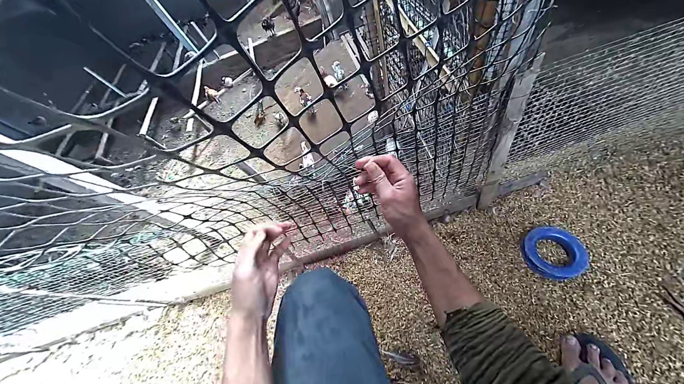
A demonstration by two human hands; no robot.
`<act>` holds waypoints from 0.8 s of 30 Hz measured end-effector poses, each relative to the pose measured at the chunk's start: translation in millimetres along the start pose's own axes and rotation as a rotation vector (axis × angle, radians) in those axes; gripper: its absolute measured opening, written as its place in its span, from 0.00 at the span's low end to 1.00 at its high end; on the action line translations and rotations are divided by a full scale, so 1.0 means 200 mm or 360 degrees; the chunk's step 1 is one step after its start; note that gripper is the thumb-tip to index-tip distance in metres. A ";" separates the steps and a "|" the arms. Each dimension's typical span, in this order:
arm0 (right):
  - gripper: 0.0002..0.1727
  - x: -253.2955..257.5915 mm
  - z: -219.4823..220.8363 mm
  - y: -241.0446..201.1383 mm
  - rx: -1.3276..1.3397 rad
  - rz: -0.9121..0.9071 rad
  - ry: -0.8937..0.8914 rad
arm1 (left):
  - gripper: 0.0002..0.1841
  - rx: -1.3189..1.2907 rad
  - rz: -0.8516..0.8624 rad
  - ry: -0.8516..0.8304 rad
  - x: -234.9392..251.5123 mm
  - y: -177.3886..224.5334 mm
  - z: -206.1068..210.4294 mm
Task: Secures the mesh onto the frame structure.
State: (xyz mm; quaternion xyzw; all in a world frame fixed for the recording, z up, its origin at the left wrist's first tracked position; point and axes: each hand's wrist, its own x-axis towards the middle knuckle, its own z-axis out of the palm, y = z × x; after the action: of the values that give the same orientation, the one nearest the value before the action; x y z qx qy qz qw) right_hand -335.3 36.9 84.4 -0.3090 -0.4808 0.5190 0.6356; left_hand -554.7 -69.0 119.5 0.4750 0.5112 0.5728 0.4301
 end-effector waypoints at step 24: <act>0.11 0.06 0.08 -0.01 -0.0170 0.0082 -0.0153 | 0.09 -0.0120 -0.0159 0.0202 0.38 0.11 0.49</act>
State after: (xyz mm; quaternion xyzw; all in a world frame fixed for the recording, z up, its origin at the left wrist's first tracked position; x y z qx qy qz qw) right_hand -350.1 46.3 95.9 -0.3293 -0.5298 0.5230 0.5808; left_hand -471.9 20.5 152.0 0.3952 0.5386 0.5983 0.4425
